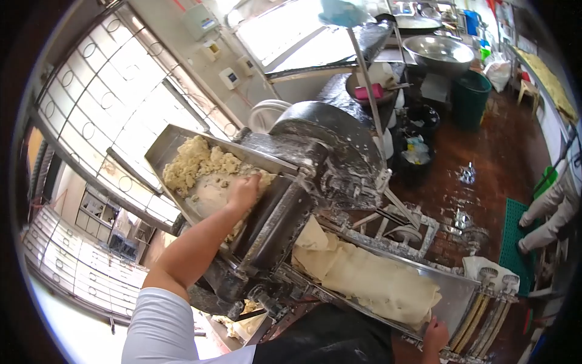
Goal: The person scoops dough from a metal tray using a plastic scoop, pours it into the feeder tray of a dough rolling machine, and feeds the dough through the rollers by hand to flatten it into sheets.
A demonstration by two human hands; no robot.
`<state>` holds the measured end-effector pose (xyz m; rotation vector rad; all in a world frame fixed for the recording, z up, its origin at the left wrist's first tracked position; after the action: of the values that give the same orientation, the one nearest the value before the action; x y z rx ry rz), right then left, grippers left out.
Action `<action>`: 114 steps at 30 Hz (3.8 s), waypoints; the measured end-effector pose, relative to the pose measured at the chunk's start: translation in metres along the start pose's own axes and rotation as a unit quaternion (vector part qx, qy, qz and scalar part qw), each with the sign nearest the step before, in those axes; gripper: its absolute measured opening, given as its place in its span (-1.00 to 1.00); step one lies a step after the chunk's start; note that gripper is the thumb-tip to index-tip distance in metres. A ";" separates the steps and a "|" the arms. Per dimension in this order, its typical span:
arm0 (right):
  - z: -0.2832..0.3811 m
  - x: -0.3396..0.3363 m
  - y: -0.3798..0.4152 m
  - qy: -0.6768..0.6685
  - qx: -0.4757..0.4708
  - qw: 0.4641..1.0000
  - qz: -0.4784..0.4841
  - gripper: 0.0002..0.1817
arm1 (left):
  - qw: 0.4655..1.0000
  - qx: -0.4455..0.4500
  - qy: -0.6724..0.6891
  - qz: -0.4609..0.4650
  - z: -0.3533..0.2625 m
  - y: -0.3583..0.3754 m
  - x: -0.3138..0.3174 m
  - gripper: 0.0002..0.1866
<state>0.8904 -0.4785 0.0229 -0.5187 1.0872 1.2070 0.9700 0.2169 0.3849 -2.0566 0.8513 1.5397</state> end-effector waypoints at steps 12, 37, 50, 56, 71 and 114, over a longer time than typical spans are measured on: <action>-0.008 0.007 -0.004 -0.001 0.018 1.000 0.018 -0.39 | 0.971 -0.014 0.224 0.081 -0.003 0.008 0.011 -0.43; 0.332 0.162 0.019 -0.509 -0.206 0.770 0.324 -0.69 | 0.874 0.166 -0.313 0.333 0.056 0.050 0.014 -0.69; 0.594 0.170 0.171 -0.708 0.107 0.277 0.641 -0.28 | 0.993 0.072 0.059 -0.072 0.042 0.019 -0.060 -0.58; 0.564 0.164 0.161 -0.717 0.136 0.208 0.651 -0.26 | 0.992 0.072 0.035 -0.093 0.041 0.013 -0.060 -0.53; 0.368 0.204 0.086 -0.581 0.141 0.572 0.562 -0.40 | 0.973 0.068 -0.008 -0.219 0.045 0.018 -0.091 -0.55; 0.374 0.417 0.142 -0.533 0.389 0.605 0.445 -0.70 | 0.966 -0.021 0.054 -0.251 0.065 0.025 -0.110 -0.66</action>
<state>0.8927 0.0728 -0.1505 1.4847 0.6021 1.3284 0.8866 0.2654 0.4717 -2.1831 0.2921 1.1823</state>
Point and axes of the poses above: each hand's wrist, its own y-axis away from the middle knuckle, its own x-axis out of the palm, z = x × y, the point moved 10 cm from there along -y, towards the middle knuckle, and after that the axes turned 9 degrees about -y, right-handed, at the moved point
